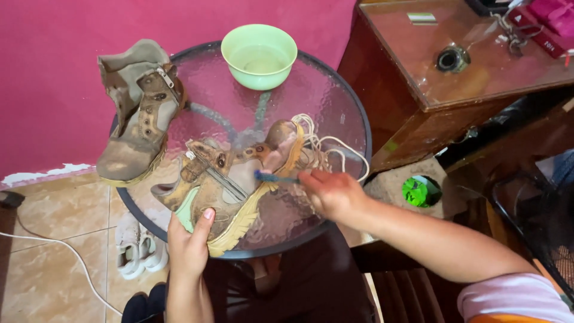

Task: The person scrubs a brown boot with a toothbrush, repeatedly dipping the brush into a bowl of water. They rotate the boot to clean different areas, including the toe, sides, and laces, while the other boot remains on the table.

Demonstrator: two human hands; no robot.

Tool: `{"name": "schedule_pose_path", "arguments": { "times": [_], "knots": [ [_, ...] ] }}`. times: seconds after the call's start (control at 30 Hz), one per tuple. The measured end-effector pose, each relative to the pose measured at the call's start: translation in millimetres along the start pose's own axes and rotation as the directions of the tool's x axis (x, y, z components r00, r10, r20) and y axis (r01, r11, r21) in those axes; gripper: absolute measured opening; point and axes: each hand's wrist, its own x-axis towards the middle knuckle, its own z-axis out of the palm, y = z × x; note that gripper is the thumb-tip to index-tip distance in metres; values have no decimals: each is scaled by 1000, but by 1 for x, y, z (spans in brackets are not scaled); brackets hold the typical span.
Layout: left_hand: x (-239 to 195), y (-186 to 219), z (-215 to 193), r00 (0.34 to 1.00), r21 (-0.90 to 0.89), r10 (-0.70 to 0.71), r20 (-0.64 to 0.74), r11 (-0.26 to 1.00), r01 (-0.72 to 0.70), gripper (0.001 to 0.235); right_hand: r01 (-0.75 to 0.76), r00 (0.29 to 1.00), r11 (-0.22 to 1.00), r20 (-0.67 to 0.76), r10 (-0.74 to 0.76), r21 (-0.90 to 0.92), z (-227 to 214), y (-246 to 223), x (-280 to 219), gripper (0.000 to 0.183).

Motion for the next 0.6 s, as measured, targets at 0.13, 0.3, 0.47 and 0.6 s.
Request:
{"name": "schedule_pose_path", "arguments": {
  "times": [0.13, 0.3, 0.47, 0.6],
  "knots": [
    [0, -1, 0, 998, -47, 55, -1, 997, -55, 57, -472, 532, 789, 588, 610, -392, -27, 16, 37, 39],
    [-1, 1, -1, 999, 27, -28, -31, 999, 29, 58, 67, 990, 965, -101, -95, -252, 14, 1, -9, 14],
    [2, 1, -1, 998, 14, 64, 11, 998, -64, 56, -378, 816, 915, 416, 402, -142, -22, 29, 22, 20],
    [2, 0, -2, 998, 61, 58, 21, 996, -59, 58, 189, 961, 980, -216, -171, 64, 8, 10, -2, 32]
  ]
}}
